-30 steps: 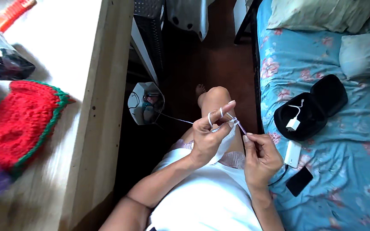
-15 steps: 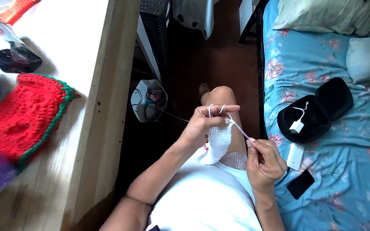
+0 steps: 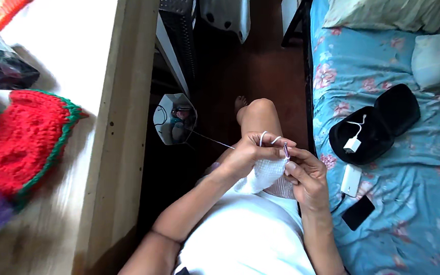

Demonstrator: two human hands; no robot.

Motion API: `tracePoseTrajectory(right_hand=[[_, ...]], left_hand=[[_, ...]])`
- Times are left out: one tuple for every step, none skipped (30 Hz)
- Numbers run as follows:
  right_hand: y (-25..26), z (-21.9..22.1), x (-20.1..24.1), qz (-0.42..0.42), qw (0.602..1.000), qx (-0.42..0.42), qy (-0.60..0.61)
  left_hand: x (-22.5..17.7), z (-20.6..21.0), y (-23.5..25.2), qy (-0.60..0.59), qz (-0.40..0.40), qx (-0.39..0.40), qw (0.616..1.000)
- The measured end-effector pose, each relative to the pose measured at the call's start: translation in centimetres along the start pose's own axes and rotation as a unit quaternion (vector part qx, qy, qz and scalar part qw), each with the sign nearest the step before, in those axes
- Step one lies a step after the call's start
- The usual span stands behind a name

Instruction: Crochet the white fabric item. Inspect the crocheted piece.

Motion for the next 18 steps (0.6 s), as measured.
tracePoseTrajectory(right_hand=[[0.1,-0.2,-0.1,0.006,1.000,-0.001,0.022],[0.1,-0.5,-0.2,0.010,0.999,-0.004,0.044],[0.1,-0.8,-0.2,0.013,0.998,-0.005,0.063],[0.0,-1.2,-0.3,0.016,0.997,-0.005,0.076],[-0.1,-1.4,-0.2,0.020,0.996,-0.007,0.084],[-0.3,-1.6,-0.2,0.025,0.996,-0.009,0.087],[-0.4,-1.8,-0.1,0.028,0.995,-0.011,0.093],[-0.5,-1.9,-0.1,0.028,0.995,-0.013,0.099],[-0.6,-2.0,0.0,0.027,0.994,-0.017,0.106],[-0.8,-2.0,0.1,0.023,0.993,-0.019,0.113],[-0.8,-2.1,0.2,0.017,0.993,-0.020,0.117],[-0.9,-2.1,0.3,0.011,0.993,-0.020,0.116],[-1.0,-2.1,0.4,0.006,0.994,-0.020,0.109],[-1.1,-2.1,0.4,0.004,0.995,-0.023,0.101],[-1.2,-2.0,0.4,0.003,0.995,-0.027,0.092],[-1.3,-1.9,0.4,0.003,0.996,-0.030,0.083],[-1.5,-1.8,0.4,0.004,0.996,-0.032,0.077],[-1.6,-1.7,0.4,0.004,0.997,-0.033,0.073]], left_hand=[[-0.1,-0.6,-0.1,-0.004,-0.004,0.013,1.000],[-0.3,-1.2,-0.2,0.001,-0.004,0.026,1.000],[-0.5,-1.9,-0.3,0.010,-0.001,0.038,0.999],[-0.8,-2.6,-0.5,0.023,0.003,0.052,0.998],[-1.2,-3.3,-0.7,0.043,0.003,0.073,0.996],[-1.5,-3.8,-0.9,0.075,-0.003,0.087,0.993],[-2.0,-4.1,-1.1,0.132,-0.010,0.091,0.987],[-2.4,-4.5,-1.3,0.216,-0.020,0.092,0.972],[-2.8,-4.8,-1.4,0.317,-0.030,0.092,0.944],[-3.1,-5.1,-1.6,0.399,-0.045,0.094,0.911],[-3.3,-5.2,-1.8,0.430,-0.054,0.101,0.895],[-3.4,-5.3,-1.9,0.409,-0.047,0.119,0.904],[-3.5,-5.4,-2.0,0.349,-0.024,0.140,0.926],[-3.4,-5.4,-2.0,0.278,0.008,0.163,0.947],[-3.4,-5.2,-1.8,0.223,0.047,0.180,0.957],[-3.2,-4.8,-1.4,0.184,0.087,0.181,0.962],[-2.8,-4.2,-1.1,0.153,0.121,0.168,0.966],[-2.3,-3.4,-0.7,0.141,0.134,0.150,0.969]])
Point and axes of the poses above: each hand's wrist, its own y-axis towards the middle knuckle, its own z-axis out of the palm, x = y × z, the point moved 2 cm from there along y, towards the middle knuckle, and after that the axes turned 8 degrees about x, right-handed, at the moved point
